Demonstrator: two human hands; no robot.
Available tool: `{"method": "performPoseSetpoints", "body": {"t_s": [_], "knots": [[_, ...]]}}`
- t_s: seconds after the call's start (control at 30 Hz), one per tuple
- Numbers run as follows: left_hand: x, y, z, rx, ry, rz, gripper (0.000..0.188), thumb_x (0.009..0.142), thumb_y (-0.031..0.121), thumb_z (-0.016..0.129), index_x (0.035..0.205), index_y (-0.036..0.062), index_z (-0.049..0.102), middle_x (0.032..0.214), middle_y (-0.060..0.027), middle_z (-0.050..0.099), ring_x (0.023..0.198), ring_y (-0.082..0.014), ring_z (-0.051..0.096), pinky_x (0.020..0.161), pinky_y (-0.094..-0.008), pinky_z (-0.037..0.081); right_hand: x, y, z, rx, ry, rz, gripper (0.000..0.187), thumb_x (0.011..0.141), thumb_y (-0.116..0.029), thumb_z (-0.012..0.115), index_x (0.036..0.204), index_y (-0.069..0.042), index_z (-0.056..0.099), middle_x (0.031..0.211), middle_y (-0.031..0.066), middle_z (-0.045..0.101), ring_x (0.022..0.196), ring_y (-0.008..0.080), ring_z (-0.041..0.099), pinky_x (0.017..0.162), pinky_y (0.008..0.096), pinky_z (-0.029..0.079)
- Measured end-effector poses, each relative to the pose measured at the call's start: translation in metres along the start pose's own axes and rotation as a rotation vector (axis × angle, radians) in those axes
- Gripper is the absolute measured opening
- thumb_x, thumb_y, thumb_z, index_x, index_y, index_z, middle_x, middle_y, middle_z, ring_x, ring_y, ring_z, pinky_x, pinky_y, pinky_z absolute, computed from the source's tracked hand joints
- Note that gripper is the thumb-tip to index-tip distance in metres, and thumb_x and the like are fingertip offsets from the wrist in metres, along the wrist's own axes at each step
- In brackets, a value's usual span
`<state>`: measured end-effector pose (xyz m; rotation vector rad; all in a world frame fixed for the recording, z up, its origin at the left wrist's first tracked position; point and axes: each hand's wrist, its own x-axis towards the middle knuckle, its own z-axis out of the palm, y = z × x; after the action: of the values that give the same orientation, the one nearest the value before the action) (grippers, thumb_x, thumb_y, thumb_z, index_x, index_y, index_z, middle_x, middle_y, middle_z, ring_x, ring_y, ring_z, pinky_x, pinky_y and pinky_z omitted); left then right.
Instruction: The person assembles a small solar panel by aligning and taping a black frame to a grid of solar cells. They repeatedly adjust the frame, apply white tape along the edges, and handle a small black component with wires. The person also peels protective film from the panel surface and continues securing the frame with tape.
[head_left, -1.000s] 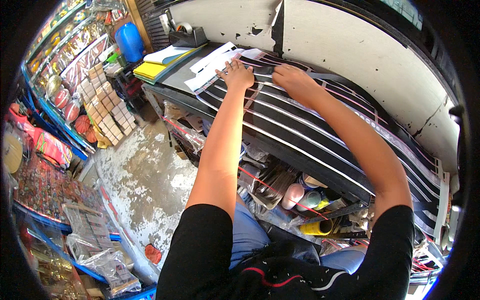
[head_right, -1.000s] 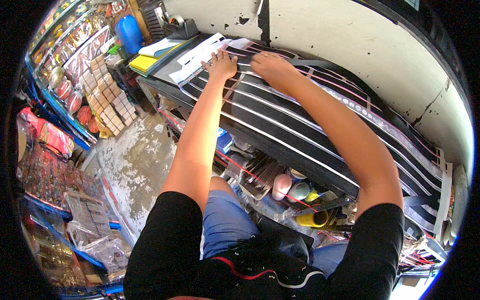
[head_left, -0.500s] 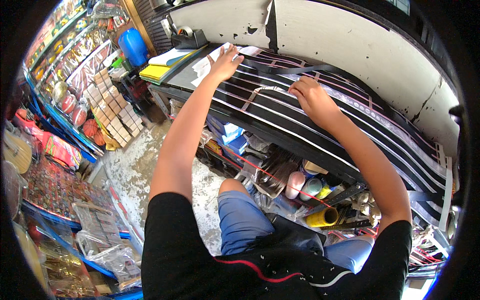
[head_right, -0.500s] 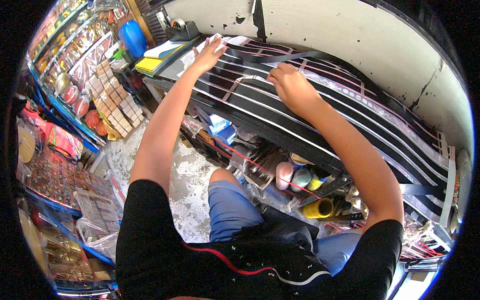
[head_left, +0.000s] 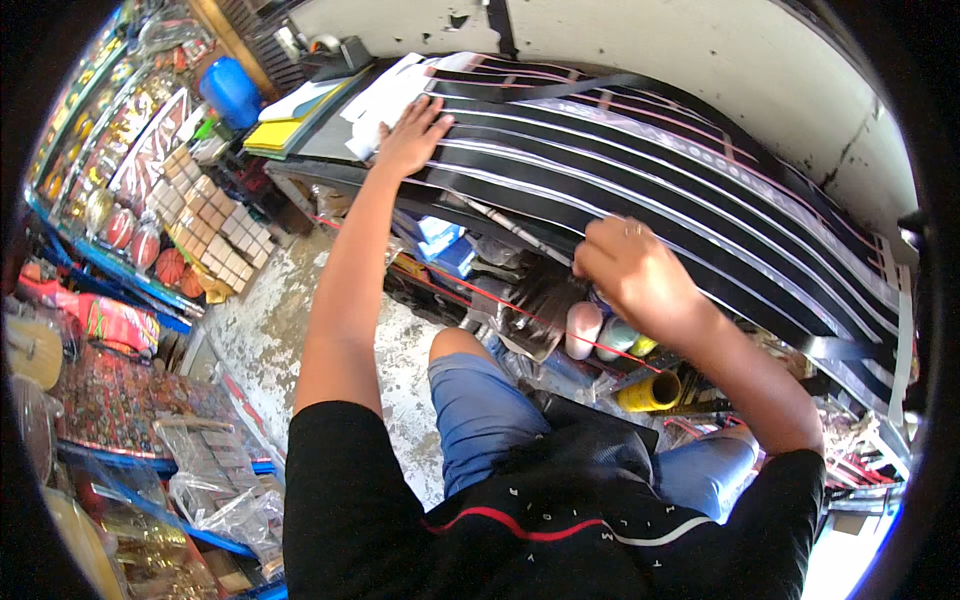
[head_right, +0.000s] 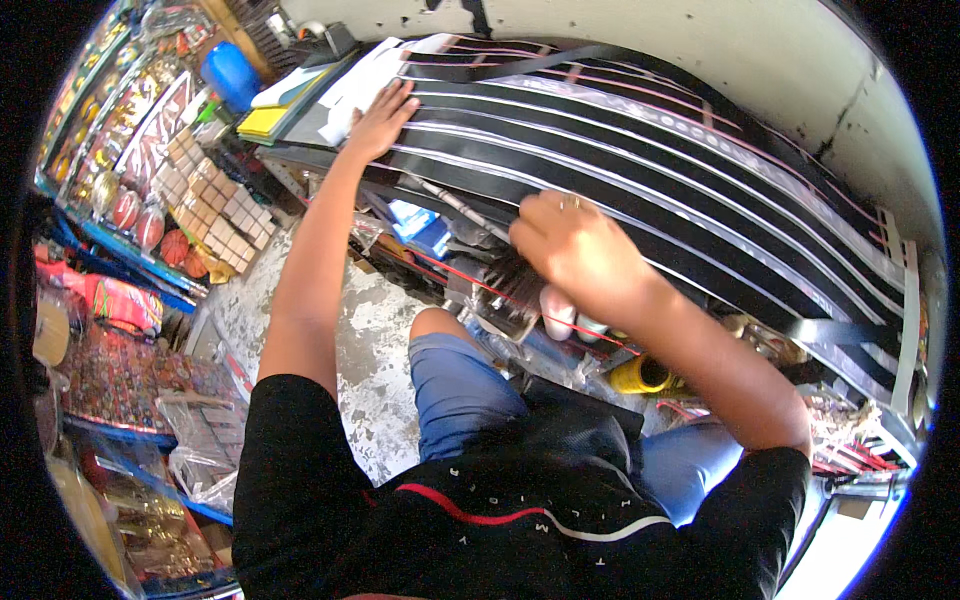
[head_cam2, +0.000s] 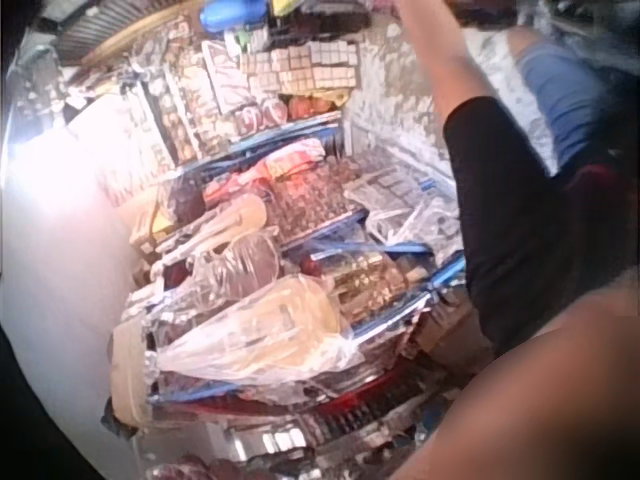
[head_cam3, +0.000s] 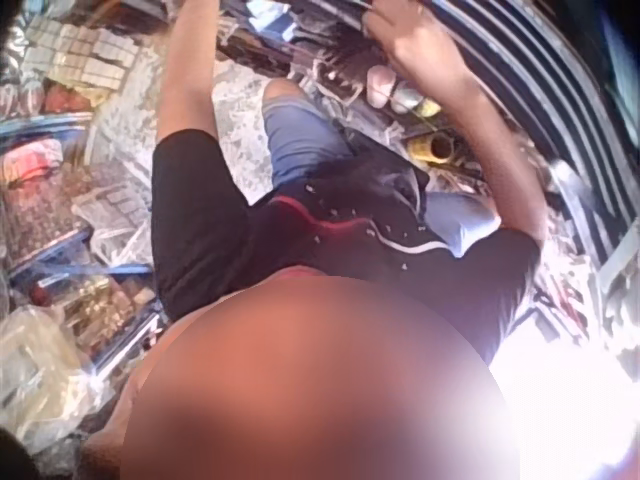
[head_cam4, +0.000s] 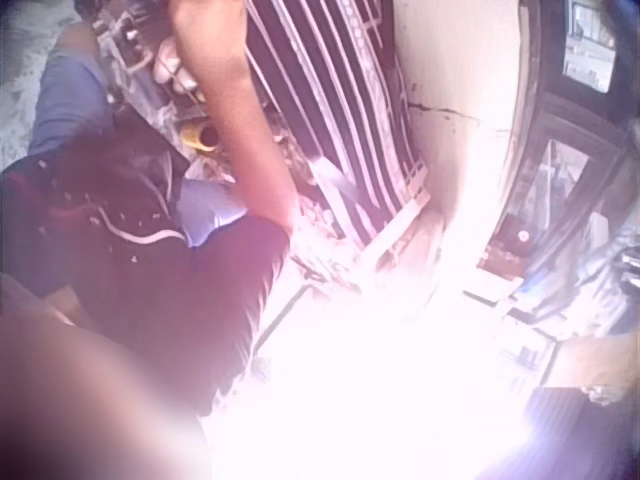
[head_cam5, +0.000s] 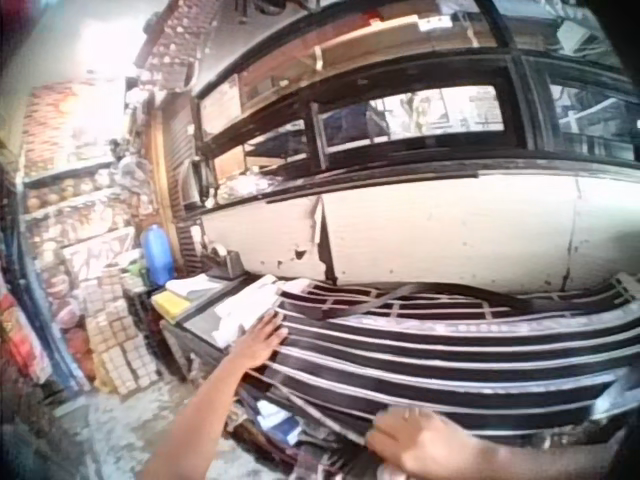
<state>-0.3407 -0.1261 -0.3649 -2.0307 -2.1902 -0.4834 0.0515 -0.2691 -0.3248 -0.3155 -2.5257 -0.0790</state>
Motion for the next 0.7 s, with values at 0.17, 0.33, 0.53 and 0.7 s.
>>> {"method": "performPoseSetpoints", "body": {"t_s": [0.17,0.33,0.53,0.7], "knots": [[0.009,-0.021,0.010,-0.094,0.031,0.092,0.076,0.095,0.071,0.029,0.152,0.0224,0.034,0.162,-0.0069,0.023,0.150,-0.0258,0.017,0.115,-0.0642,0.014,-0.104,-0.049,-0.038,0.163,-0.190,0.258,0.012,0.078,-0.013,0.063,0.085,-0.005,0.058,0.085,0.0114,0.054,0.085,0.0307,0.059,0.075,0.0415,0.049],[0.043,-0.063,0.033,-0.142,0.011,0.428,0.059,0.103,0.050,0.031,0.150,0.0152,0.038,0.160,-0.0067,0.027,0.150,-0.0253,0.018,0.122,-0.0424,0.011,-0.264,-0.101,-0.080,0.245,-0.345,1.052,0.011,0.079,-0.010,0.069,0.088,-0.006,0.065,0.089,0.0107,0.060,0.094,0.0300,0.061,0.083,0.0404,0.050],[0.067,-0.118,0.049,-0.142,-0.002,0.250,0.073,0.097,0.068,0.023,0.158,0.0295,0.012,0.165,-0.0007,0.014,0.152,-0.0276,0.008,0.119,-0.0572,-0.002,-0.372,-0.152,-0.191,-0.595,0.206,1.297,0.017,0.079,-0.008,0.075,0.093,-0.002,0.068,0.089,0.0128,0.061,0.089,0.0302,0.060,0.079,0.0385,0.049],[0.088,-0.141,0.059,0.506,0.006,0.367,0.060,0.104,0.052,0.027,0.157,0.0269,0.018,0.164,-0.0023,0.016,0.151,-0.0312,0.013,0.119,-0.0563,0.007,-0.404,-0.115,-0.227,-0.842,0.362,1.283,0.019,0.077,-0.008,0.073,0.096,-0.007,0.069,0.090,0.0111,0.060,0.091,0.0314,0.061,0.079,0.0407,0.050]]}}
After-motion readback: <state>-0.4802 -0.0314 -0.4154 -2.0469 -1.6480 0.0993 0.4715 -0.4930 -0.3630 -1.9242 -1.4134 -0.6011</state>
